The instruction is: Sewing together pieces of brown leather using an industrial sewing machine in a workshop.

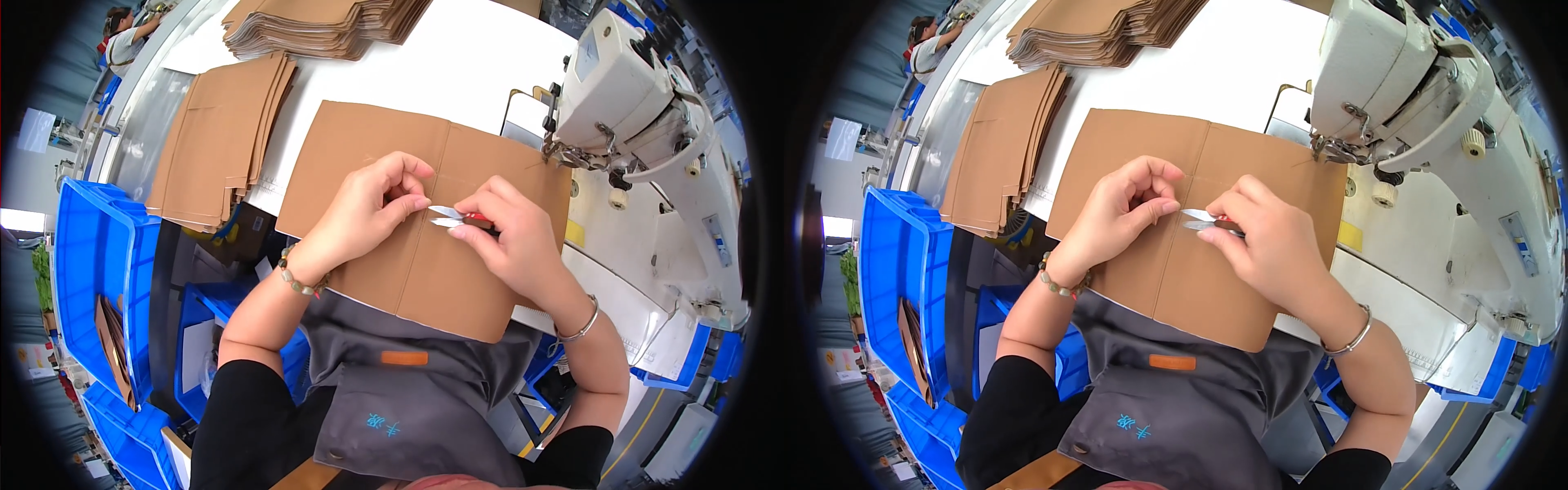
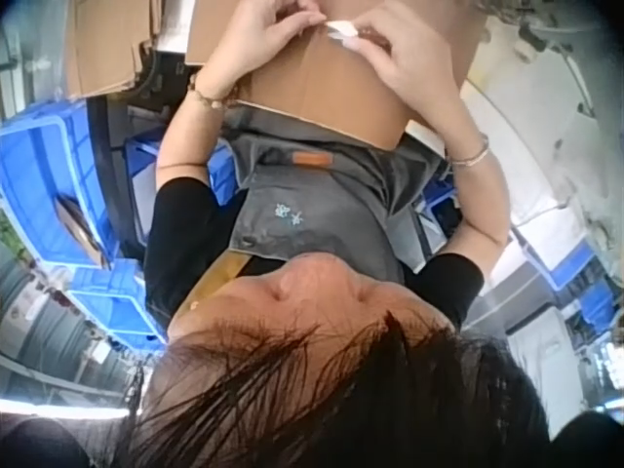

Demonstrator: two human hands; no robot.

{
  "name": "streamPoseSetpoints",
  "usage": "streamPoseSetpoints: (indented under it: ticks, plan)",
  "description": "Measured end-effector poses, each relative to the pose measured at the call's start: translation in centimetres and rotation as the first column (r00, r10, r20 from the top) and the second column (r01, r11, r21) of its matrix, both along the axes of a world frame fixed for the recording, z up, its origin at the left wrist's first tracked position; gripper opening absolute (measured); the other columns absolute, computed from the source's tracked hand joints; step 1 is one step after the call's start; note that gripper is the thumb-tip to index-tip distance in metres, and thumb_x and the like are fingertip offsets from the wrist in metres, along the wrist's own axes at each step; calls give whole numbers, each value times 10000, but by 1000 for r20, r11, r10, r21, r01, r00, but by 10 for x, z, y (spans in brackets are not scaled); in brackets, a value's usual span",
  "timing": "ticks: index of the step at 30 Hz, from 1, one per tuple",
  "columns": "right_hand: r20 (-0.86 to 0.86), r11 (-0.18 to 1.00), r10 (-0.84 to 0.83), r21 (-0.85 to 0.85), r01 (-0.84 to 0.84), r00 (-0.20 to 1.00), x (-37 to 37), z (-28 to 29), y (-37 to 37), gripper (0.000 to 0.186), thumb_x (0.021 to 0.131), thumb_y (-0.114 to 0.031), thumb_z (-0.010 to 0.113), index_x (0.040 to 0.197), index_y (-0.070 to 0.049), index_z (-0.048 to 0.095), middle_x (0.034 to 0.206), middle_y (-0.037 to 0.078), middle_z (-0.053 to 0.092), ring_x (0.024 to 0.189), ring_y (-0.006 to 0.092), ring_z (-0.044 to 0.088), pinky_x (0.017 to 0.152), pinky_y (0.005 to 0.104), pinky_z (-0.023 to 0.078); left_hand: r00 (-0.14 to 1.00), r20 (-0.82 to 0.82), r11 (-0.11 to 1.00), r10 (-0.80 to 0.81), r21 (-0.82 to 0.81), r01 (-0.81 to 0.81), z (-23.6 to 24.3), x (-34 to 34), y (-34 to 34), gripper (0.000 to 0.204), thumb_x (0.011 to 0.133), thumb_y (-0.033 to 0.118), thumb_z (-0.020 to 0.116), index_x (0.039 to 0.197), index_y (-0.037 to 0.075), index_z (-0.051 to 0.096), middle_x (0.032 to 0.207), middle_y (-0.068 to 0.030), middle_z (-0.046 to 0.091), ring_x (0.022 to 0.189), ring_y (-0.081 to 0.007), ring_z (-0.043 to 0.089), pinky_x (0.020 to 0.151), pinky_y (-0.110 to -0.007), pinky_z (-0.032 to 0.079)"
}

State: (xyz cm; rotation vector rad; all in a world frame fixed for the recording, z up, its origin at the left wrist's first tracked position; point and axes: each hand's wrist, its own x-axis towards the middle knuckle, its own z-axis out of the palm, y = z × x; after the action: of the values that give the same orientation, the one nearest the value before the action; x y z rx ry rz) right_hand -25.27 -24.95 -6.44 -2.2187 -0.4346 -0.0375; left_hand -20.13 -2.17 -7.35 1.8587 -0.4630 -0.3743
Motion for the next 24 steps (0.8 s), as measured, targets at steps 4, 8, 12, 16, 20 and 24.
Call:
streamPoseSetpoints:
  ticks: [4,8,12,16,20,24]
  plan:
    - [83,998,-5,-67,10,997,-2,-7,13,145,851,-182,734,916,-82,652,893,40,579,747,225,664,613,350,513,999,-43,1000,-17,-26,16,2,1,1,250,950,2,646,1194,1,591,886,26,616,793,-26,563,729,-197,483]
    - [113,990,13,-143,3,994,-1,-9,14,125,852,-180,726,898,-95,646,887,37,565,742,226,658,597,357,509,999,-40,999,-25,-27,24,0,2,3,231,950,11,651,1175,9,601,883,30,622,795,-22,558,731,-195,479]
    - [172,978,45,-210,-8,984,-2,-10,14,115,848,-176,719,882,-96,642,890,33,573,733,230,652,586,356,504,999,-34,999,-37,-27,36,2,2,3,223,942,21,666,1159,18,616,878,36,624,791,-20,552,728,-193,472]
    - [207,979,54,-204,-11,977,-1,-10,15,108,840,-168,719,860,-99,639,882,35,579,729,229,652,585,355,503,999,-24,999,-37,-39,36,2,1,3,209,939,27,671,1142,17,624,875,35,627,788,-20,550,724,-191,469]
    - [185,984,53,-176,-20,981,1,-9,15,100,845,-158,717,860,-89,646,859,43,586,728,228,652,595,347,501,999,-49,998,0,-56,-3,5,-3,9,204,922,11,686,1119,24,635,874,34,634,779,-21,559,713,-190,472]
    - [59,993,-64,108,57,996,6,-11,7,100,859,-113,719,864,-46,645,831,64,592,711,207,637,619,316,490,985,-108,990,134,-21,-137,18,-20,47,185,888,-25,712,1051,26,643,878,19,659,800,-32,606,722,-190,493]
